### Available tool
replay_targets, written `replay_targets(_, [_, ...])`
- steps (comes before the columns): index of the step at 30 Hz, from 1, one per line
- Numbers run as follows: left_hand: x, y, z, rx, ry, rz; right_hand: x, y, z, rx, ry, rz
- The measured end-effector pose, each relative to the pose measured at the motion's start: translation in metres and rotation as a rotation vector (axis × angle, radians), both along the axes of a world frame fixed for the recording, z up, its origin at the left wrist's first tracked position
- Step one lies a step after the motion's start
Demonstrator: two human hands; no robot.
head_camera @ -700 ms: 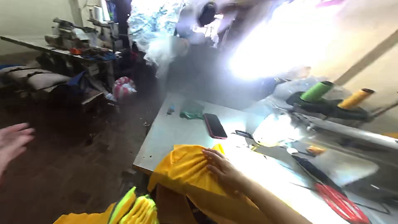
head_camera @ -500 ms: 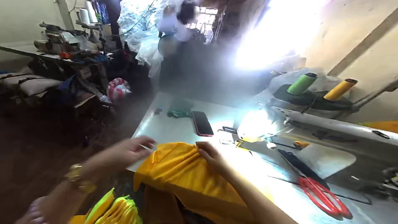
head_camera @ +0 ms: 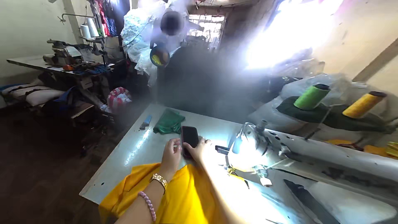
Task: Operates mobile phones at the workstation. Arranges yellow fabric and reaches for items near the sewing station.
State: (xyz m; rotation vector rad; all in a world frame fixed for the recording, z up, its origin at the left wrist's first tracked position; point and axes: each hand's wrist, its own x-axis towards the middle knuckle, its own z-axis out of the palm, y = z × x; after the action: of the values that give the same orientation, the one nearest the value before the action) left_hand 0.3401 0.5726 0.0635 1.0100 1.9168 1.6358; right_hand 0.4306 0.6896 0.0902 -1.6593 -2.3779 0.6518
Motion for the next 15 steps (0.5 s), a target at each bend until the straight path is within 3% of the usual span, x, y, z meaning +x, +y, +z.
replay_targets(7, [-0.018,0.050,-0.001,-0.022,-0.008,0.112,-0.019,0.003,0.016,-0.128,0.002,0.006])
replay_targets(10, [-0.012,0.055,0.001,-0.027,-0.037,0.125,-0.020,0.001,0.002,-0.053,0.178,0.008])
replay_targets(15, [-0.016,0.049,-0.001,0.157,-0.406,0.133,-0.011,0.007,-0.037,0.132,0.654,0.055])
